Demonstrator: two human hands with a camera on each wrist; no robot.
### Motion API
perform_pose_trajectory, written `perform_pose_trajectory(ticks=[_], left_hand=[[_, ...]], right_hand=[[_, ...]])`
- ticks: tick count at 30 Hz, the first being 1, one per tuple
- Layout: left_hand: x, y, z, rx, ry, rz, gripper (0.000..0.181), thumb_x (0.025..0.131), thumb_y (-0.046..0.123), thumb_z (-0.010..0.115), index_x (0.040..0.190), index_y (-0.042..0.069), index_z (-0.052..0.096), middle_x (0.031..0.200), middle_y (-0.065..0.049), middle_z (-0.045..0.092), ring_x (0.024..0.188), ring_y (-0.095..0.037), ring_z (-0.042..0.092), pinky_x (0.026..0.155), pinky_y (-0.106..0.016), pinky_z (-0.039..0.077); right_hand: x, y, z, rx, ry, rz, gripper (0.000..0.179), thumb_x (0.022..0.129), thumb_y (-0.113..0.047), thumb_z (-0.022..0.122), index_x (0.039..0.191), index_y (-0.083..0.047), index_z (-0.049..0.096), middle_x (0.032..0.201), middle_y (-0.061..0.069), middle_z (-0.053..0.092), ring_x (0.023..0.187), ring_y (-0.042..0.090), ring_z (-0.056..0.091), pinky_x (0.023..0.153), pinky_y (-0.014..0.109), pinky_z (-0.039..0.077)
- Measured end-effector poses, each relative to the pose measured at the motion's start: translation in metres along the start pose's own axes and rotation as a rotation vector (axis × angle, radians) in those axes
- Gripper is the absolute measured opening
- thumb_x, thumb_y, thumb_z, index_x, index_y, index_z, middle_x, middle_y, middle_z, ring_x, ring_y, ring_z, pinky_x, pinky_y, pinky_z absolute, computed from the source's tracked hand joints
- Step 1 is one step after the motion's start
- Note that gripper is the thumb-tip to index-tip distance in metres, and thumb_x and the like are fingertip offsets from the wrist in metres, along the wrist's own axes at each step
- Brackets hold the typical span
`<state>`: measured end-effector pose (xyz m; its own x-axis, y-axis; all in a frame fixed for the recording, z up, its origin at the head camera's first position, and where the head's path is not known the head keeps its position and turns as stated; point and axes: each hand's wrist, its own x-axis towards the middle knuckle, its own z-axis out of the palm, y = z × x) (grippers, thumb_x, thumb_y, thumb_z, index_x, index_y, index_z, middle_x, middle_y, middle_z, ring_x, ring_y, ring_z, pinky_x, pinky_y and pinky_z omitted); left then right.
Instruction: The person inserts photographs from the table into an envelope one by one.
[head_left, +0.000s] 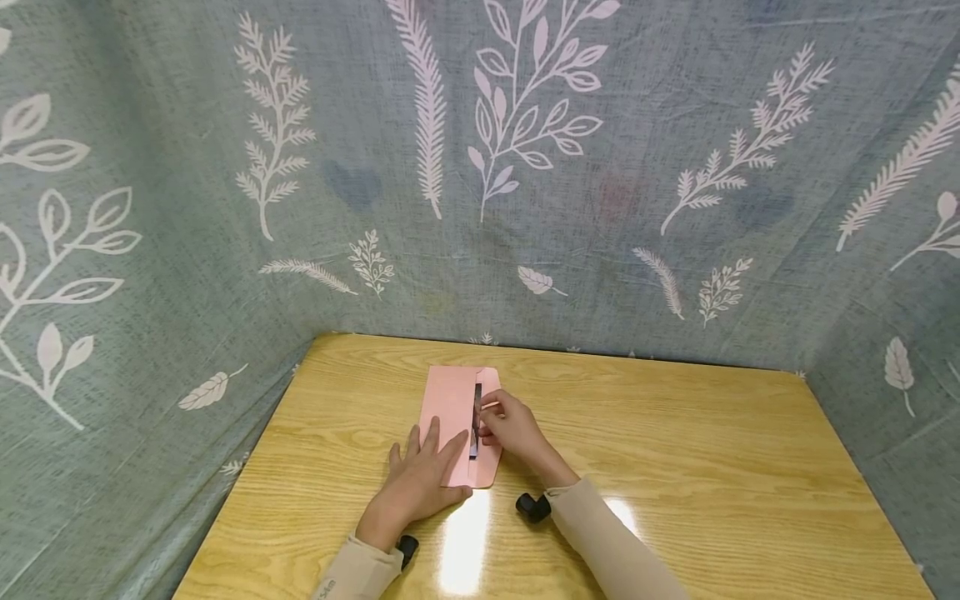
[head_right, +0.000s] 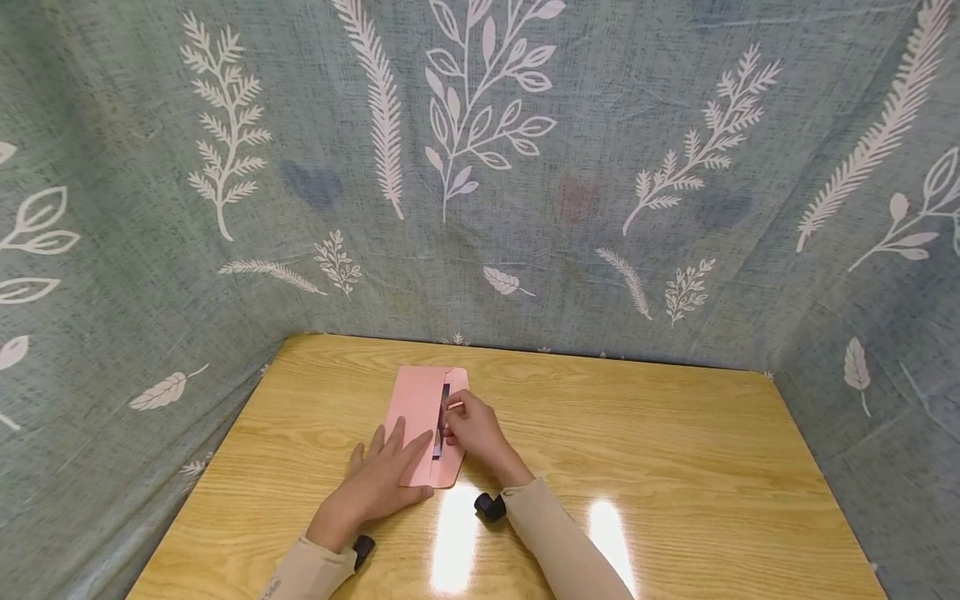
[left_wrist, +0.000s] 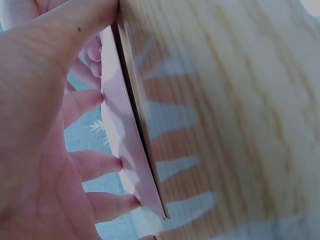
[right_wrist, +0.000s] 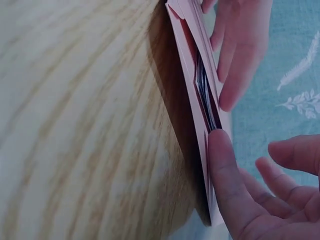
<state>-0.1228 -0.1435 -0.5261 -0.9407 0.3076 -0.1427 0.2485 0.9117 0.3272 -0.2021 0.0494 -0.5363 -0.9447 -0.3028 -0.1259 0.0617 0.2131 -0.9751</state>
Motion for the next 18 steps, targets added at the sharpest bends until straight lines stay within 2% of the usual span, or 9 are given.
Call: perform_pose_trajectory(ticks=[10,18], left_hand=[[0.0002,0.0009,-0.0019,0.003,-0.006,0.002,0.081,0.084,0.061,0.071,0.154,0.03,0.042,0.162,-0.024,0.02,0.143,-0.056,0.017,0.103,-0.078,0.017],[0.0005,0.0008,-0.0027,0.025,-0.002,0.004,0.08,0.085,0.062,0.07,0.153,0.029,0.043,0.162,-0.023,0.021,0.142,-0.056,0.019,0.103,-0.077,0.018]], right_hand=[[-0.0038,-0.0056,0.0,-0.143,-0.03,-0.056,0.027,0.102,-0.008,0.054,0.125,0.003,0.062,0.103,0.017,0.07,0.079,0.023,0.07,0.065,0.03,0.059],[-0.0048,-0.0049,-0.0012,-0.138,-0.038,-0.04,0.028,0.102,-0.01,0.055,0.125,0.004,0.063,0.107,0.016,0.069,0.082,0.024,0.07,0.068,0.031,0.059]])
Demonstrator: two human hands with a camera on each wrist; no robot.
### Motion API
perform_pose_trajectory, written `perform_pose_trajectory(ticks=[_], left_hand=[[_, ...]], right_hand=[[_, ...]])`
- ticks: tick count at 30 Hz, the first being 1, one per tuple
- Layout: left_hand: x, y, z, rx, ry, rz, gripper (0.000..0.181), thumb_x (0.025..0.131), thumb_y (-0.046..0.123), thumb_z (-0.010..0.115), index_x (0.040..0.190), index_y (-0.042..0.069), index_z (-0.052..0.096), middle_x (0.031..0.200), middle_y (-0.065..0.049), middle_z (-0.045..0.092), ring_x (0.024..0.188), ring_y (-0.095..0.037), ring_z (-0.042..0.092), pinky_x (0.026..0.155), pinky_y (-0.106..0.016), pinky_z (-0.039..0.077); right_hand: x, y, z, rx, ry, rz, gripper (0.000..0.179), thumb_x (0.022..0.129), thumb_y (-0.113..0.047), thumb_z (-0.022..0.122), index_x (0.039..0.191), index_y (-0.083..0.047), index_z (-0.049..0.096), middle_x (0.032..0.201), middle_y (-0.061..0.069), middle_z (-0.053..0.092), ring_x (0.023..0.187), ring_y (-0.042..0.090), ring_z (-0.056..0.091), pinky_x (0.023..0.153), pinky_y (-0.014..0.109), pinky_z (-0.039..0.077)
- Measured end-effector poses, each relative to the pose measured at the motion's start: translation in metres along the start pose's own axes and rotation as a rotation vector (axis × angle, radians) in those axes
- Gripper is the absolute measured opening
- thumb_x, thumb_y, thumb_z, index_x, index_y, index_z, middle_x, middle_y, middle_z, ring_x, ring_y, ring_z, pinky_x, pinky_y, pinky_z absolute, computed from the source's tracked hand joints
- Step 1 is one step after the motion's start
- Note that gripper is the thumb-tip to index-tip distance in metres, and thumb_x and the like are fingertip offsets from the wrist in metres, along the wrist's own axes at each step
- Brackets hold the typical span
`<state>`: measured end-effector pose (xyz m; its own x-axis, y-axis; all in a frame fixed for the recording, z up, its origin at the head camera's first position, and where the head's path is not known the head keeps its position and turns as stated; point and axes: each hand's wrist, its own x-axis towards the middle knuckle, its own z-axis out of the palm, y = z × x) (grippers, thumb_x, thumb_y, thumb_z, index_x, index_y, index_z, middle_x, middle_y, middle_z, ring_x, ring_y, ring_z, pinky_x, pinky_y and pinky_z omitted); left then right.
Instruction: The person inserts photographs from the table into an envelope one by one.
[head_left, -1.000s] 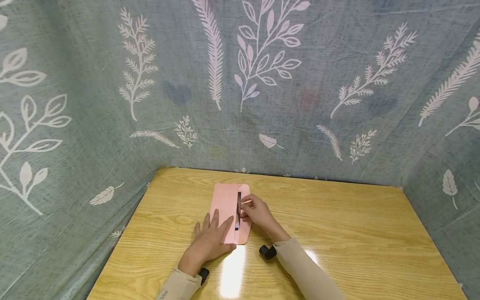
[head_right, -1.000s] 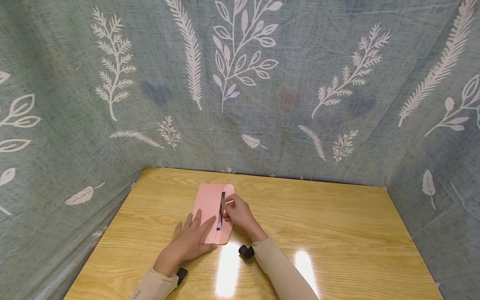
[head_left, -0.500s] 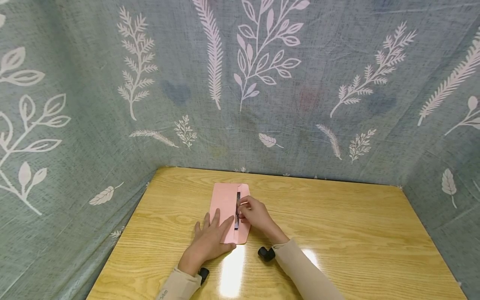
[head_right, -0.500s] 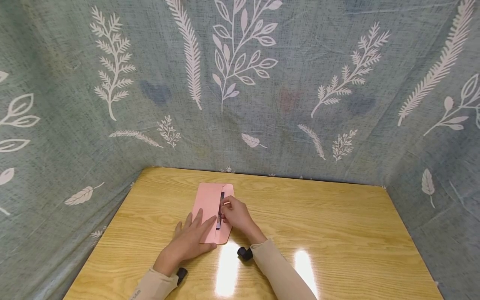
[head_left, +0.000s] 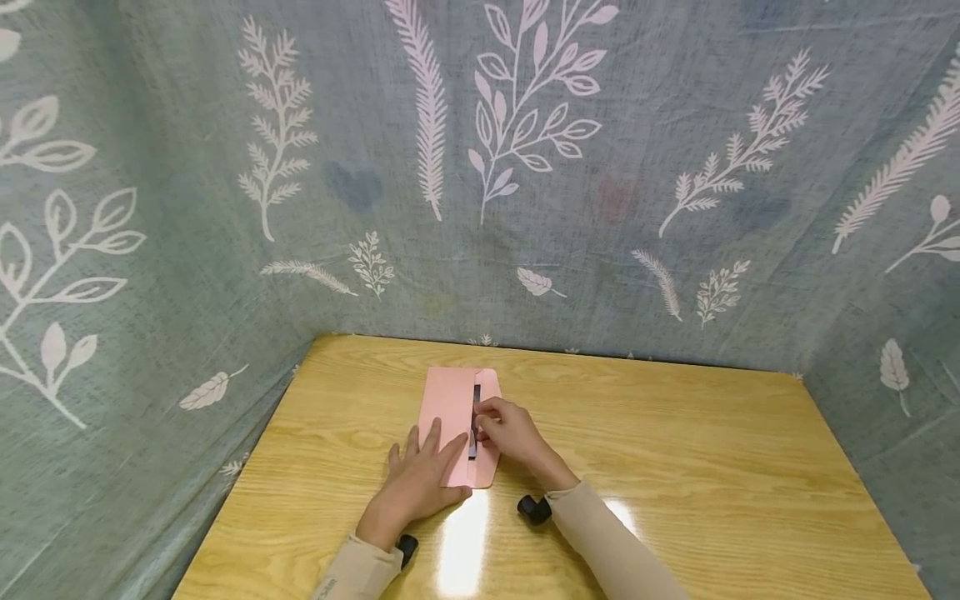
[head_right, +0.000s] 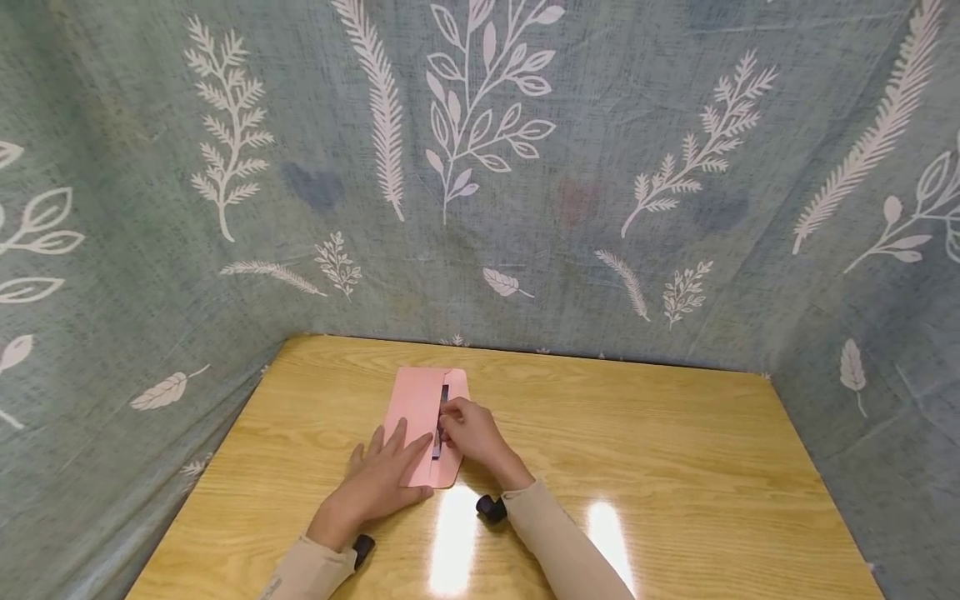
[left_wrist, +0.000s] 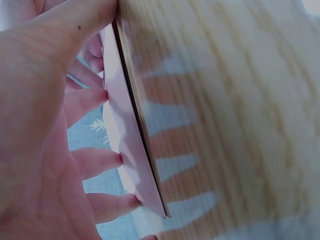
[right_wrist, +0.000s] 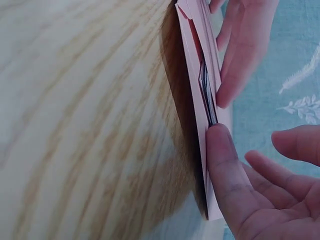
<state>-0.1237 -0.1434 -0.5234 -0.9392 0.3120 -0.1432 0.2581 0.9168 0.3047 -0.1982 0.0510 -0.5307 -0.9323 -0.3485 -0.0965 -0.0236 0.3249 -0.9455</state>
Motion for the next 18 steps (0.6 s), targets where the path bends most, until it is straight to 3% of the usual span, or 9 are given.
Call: perform_pose_trajectory(ticks=[11,18], left_hand=[[0.0,-0.001,0.0,0.005,-0.004,0.004,0.081,0.085,0.061,0.069,0.154,0.029,0.041,0.162,-0.024,0.02,0.142,-0.056,0.018,0.103,-0.077,0.018],[-0.001,-0.004,0.001,-0.028,0.019,0.002,0.086,0.085,0.061,0.07,0.156,0.027,0.037,0.161,-0.027,0.018,0.143,-0.055,0.015,0.105,-0.076,0.016]], right_hand=[[-0.004,0.001,-0.002,0.018,-0.003,-0.006,0.026,0.102,-0.011,0.057,0.123,0.004,0.064,0.107,0.017,0.068,0.088,0.028,0.071,0.073,0.033,0.059],[-0.013,0.005,-0.016,-0.028,0.044,-0.072,0.026,0.102,-0.015,0.059,0.12,0.002,0.065,0.101,0.01,0.068,0.086,0.027,0.069,0.072,0.036,0.057]])
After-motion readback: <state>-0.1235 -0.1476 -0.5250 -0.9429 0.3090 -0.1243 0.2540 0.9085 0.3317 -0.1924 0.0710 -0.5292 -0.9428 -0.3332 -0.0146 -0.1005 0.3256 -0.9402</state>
